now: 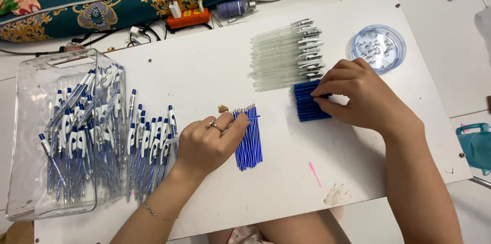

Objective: The person assembles pens by inserting ink refills and springs into pen barrels and then attaching the caps by hand.

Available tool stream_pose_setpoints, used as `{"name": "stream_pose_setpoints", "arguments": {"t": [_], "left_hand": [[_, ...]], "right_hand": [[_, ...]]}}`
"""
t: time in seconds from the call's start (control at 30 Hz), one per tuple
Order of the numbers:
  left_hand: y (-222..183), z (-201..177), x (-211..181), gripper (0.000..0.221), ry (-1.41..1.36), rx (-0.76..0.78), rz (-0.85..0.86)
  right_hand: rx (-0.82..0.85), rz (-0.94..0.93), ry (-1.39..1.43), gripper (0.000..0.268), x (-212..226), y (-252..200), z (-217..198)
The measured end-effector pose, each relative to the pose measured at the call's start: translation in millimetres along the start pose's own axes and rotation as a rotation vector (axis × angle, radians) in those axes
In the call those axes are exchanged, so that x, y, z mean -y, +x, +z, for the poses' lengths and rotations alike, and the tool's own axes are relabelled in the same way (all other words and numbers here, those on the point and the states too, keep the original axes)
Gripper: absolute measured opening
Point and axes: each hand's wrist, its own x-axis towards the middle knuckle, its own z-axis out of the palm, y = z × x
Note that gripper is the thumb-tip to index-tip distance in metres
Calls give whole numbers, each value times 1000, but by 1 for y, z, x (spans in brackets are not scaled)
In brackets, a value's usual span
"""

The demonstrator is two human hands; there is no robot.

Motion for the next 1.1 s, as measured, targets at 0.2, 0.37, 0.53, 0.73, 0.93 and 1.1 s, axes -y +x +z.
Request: {"name": "stream_pose_setpoints", "arguments": {"t": [0.2,0.37,0.53,0.73,0.93,1.1], "left_hand": [[1,-2,-1,32,-22,41,5],[0,-1,-1,29,-32,16,10],[1,-1,-1,32,-22,20,16],[0,-2,-2,27,-51,31,17],[-1,-1,-3,31,-26,24,14],[-1,-1,-3,28,-50,34,12]], "right_hand": [[-1,-15,-6,7,-5,0,5],[-37,-63,-53,7,-10,-2,12],[-24,-56,-58,7,-11,-3,12],[-31,-48,-70,9,-8,-4,10],[-20,-48,-66,9,-8,-5,10],[-21,-39,-74,8,-7,-5,8]]}}
